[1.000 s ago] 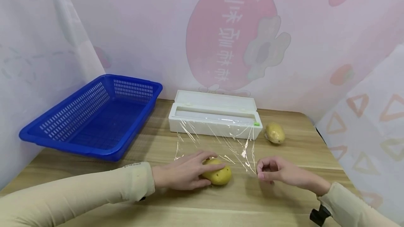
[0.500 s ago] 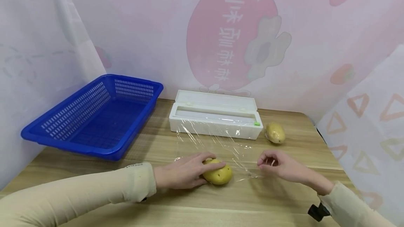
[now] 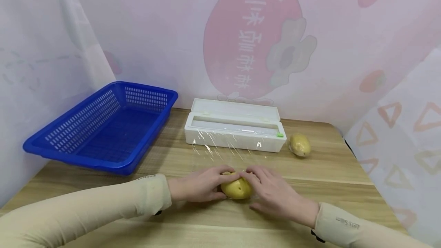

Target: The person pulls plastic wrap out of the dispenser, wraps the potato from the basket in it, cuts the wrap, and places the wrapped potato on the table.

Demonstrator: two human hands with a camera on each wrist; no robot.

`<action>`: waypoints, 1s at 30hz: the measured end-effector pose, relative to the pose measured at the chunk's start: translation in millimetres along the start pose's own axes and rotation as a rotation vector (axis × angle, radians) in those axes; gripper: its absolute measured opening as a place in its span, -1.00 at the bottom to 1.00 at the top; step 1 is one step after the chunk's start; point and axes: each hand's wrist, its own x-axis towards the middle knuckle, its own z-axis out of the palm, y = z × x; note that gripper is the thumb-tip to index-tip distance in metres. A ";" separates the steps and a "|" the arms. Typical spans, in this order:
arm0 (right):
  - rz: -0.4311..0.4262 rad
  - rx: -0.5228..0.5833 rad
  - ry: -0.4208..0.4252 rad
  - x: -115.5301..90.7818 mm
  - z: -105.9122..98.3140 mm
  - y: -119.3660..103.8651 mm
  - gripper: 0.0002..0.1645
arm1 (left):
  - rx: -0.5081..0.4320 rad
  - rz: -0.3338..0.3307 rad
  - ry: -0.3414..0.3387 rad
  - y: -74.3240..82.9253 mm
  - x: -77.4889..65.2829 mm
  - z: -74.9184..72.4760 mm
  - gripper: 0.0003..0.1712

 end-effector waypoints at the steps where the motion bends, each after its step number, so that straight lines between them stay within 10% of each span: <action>1: -0.021 -0.023 0.017 1.7 2.4 1.1 -0.05 | -0.008 -0.005 -0.002 -0.6 0.3 0.3 -0.15; 12: -0.147 0.052 0.090 9.1 10.1 14.0 -0.31 | -0.203 -0.073 -0.023 -5.7 1.9 -0.5 -0.06; 18: 0.009 0.269 0.023 10.0 9.3 23.2 -0.32 | -0.125 -0.149 0.001 -0.1 6.1 0.4 0.21; 27: 0.299 0.764 -0.139 13.7 10.4 43.9 -0.35 | -0.157 -0.147 0.143 -13.1 19.3 3.5 -0.23; 30: 0.344 0.773 -0.110 16.5 9.8 46.3 -0.39 | -0.234 -0.151 0.140 -22.8 23.7 3.5 -0.29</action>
